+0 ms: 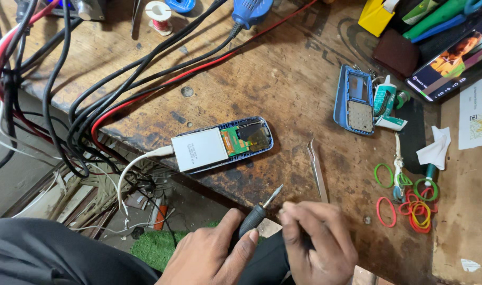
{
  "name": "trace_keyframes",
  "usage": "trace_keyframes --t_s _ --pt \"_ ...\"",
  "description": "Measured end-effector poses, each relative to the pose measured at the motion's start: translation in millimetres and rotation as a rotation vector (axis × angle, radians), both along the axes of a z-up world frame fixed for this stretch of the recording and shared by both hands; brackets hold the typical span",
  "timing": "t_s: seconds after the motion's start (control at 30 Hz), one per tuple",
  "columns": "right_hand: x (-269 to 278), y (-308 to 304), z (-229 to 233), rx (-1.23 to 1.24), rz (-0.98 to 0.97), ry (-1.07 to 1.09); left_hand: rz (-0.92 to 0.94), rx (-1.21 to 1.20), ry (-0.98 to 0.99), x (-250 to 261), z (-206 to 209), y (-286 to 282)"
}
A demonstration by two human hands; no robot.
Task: The person uses a soldering iron and tweezers to work on the internal circuit board of a disassembled mobile phone. They apply solder to specific points on the board while holding the phone steady.
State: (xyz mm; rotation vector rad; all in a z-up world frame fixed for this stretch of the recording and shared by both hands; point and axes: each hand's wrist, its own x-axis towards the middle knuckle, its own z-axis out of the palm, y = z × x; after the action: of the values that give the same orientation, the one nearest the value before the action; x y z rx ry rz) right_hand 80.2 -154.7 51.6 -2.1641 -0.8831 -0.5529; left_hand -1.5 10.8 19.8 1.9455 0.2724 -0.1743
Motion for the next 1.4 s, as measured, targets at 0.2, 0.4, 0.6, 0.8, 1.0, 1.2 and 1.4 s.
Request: trace_keyframes --t_s 0.2,0.4,0.6,0.8,1.0,1.2,1.4 --pt "-4 0 -7 0.017 -0.224 -0.017 -0.014 -0.018 0.038 -1 -3 1" --pt "-5 7 -3 -0.103 -0.057 -0.105 -0.005 -0.003 -0.049 -1 0 1" --pt "-6 2 -4 -0.114 -0.028 -0.084 -0.019 -0.027 0.036 -2 2 3" --pt "-9 -6 -10 -0.071 -0.134 0.004 -0.004 -0.033 -0.032 -4 1 1" --pt "-10 2 -11 0.154 -0.206 0.176 0.017 -0.048 0.066 -5 1 0" --pt "-10 -1 -10 -0.084 -0.103 -0.050 0.048 -0.004 -0.026 -4 2 5" --pt "-11 -1 -11 -0.108 -0.105 0.007 0.034 -0.006 -0.049 -4 2 4"
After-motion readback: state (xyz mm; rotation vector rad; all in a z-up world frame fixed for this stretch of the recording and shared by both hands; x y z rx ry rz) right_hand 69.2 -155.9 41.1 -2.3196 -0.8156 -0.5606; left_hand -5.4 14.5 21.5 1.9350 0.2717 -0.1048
